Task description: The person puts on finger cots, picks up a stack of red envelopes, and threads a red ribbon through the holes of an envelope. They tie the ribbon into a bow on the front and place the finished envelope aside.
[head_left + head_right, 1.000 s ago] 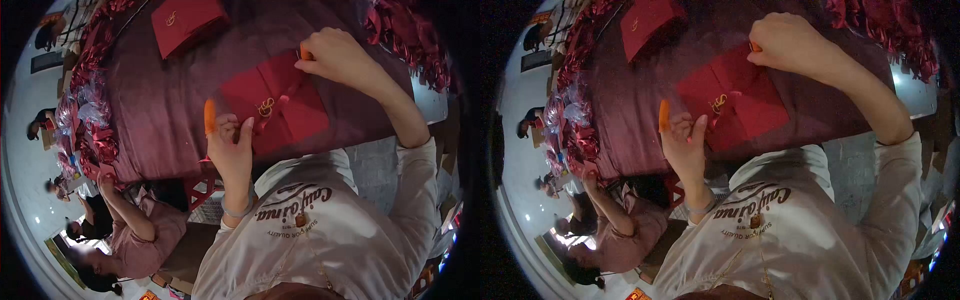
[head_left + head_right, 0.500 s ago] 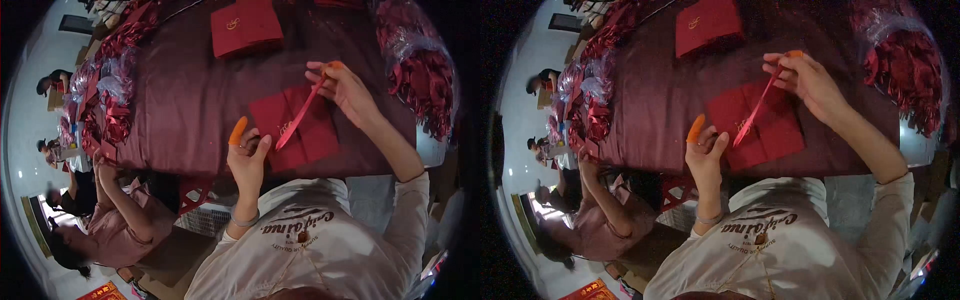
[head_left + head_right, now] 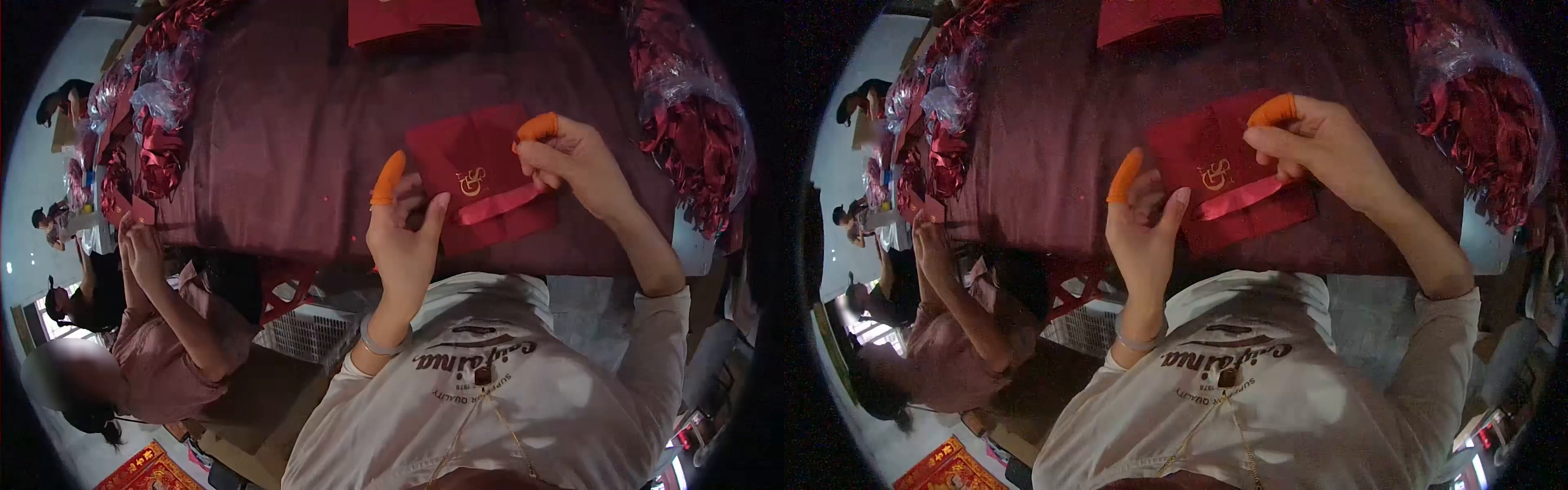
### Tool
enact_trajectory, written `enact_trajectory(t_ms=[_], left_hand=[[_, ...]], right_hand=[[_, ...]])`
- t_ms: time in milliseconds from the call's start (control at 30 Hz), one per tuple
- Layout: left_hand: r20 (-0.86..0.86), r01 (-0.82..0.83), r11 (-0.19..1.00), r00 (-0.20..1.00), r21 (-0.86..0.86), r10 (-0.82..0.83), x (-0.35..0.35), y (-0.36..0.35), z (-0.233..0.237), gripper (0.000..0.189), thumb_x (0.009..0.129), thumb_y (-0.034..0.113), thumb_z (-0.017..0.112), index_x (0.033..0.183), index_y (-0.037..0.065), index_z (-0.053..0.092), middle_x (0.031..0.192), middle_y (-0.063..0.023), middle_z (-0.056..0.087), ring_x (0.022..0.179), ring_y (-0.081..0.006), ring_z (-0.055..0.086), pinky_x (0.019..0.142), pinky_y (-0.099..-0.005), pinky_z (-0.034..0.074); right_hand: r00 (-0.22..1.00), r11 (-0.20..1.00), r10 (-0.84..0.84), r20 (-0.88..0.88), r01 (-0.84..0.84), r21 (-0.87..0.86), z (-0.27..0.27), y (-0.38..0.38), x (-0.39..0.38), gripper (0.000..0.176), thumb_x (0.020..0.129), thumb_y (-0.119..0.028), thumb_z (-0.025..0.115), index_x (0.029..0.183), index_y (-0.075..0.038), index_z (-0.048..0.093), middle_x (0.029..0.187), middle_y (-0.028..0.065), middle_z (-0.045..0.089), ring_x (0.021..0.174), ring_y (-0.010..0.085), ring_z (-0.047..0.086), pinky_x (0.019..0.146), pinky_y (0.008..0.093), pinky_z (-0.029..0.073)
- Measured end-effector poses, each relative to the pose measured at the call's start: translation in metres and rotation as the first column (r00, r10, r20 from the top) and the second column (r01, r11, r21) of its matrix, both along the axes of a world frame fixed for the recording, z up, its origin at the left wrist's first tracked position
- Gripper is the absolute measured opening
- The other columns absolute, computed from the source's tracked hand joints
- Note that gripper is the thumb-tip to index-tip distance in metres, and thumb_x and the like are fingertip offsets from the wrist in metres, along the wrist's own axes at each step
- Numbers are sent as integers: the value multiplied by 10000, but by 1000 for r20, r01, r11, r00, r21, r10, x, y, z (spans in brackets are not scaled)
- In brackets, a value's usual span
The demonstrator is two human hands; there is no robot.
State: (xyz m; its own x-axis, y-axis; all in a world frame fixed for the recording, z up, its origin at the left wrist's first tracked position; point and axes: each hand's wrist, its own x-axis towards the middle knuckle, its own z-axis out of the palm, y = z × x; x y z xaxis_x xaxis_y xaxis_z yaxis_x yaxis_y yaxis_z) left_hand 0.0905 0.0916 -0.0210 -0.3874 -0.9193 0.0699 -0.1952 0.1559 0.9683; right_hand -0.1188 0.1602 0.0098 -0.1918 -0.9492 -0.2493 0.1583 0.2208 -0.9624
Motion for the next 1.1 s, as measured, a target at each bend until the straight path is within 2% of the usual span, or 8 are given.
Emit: enact_trajectory(t_ms=[100,133,200,433,600,667,867,1100], left_hand=[[-26,35,999,999,8,-35,2,2,3,600,761,-18,687,1290,21,408,1039,-98,572,822,-110,583,678,-216,489],[-92,51,989,995,141,-38,2,1,1,616,756,-32,682,1299,22,395,1090,-106,557,819,-115,587,663,-217,494],[-148,73,980,988,187,-46,4,-3,-8,606,766,-36,668,1301,19,389,1107,-109,549,819,-116,587,656,-217,497],[-241,119,917,970,380,-26,14,-8,1,511,825,-37,594,1290,10,387,1117,-122,541,838,-109,570,626,-211,501],[-342,165,917,939,364,-33,15,-10,-8,517,811,-42,611,1280,19,400,1109,-124,544,856,-110,563,624,-219,515],[-353,182,913,934,365,-45,16,-10,-6,525,804,-45,619,1278,20,402,1105,-121,544,859,-110,561,629,-224,522],[-409,215,898,911,384,-44,17,-9,-9,556,781,-61,637,1280,21,403,1093,-115,545,872,-116,557,639,-235,538],[-356,196,951,929,239,-102,19,-6,-15,599,748,-64,676,1281,16,416,1098,-119,578,893,-131,563,772,-249,494]], right_hand=[[981,994,-51,-185,33,-100,4,4,9,186,859,-136,620,989,-2,617,845,20,612,680,46,532,574,183,437],[980,995,-48,-193,30,-96,4,3,11,186,859,-136,620,989,-2,617,845,20,612,680,46,532,574,183,437],[965,986,-3,-262,-42,-164,-1,-2,18,185,862,-118,611,1011,-7,613,872,5,624,721,61,554,623,193,458],[920,986,16,-391,-79,-146,-8,-19,45,168,848,-107,609,966,12,601,861,75,624,797,117,606,695,265,486],[844,974,28,-536,-144,-176,-16,-28,49,180,821,-117,632,949,6,609,879,97,614,807,177,619,701,287,485],[802,956,-93,-589,-93,-278,-17,-27,54,174,801,-120,647,929,-5,620,892,109,614,811,221,615,698,304,480],[701,946,-46,-712,-198,-256,-17,-23,53,183,785,-152,650,903,-15,621,895,114,611,805,272,606,715,339,474],[602,930,-107,-791,-221,-293,-23,-17,60,150,759,-136,650,853,-28,605,853,100,592,785,274,597,663,355,484]])
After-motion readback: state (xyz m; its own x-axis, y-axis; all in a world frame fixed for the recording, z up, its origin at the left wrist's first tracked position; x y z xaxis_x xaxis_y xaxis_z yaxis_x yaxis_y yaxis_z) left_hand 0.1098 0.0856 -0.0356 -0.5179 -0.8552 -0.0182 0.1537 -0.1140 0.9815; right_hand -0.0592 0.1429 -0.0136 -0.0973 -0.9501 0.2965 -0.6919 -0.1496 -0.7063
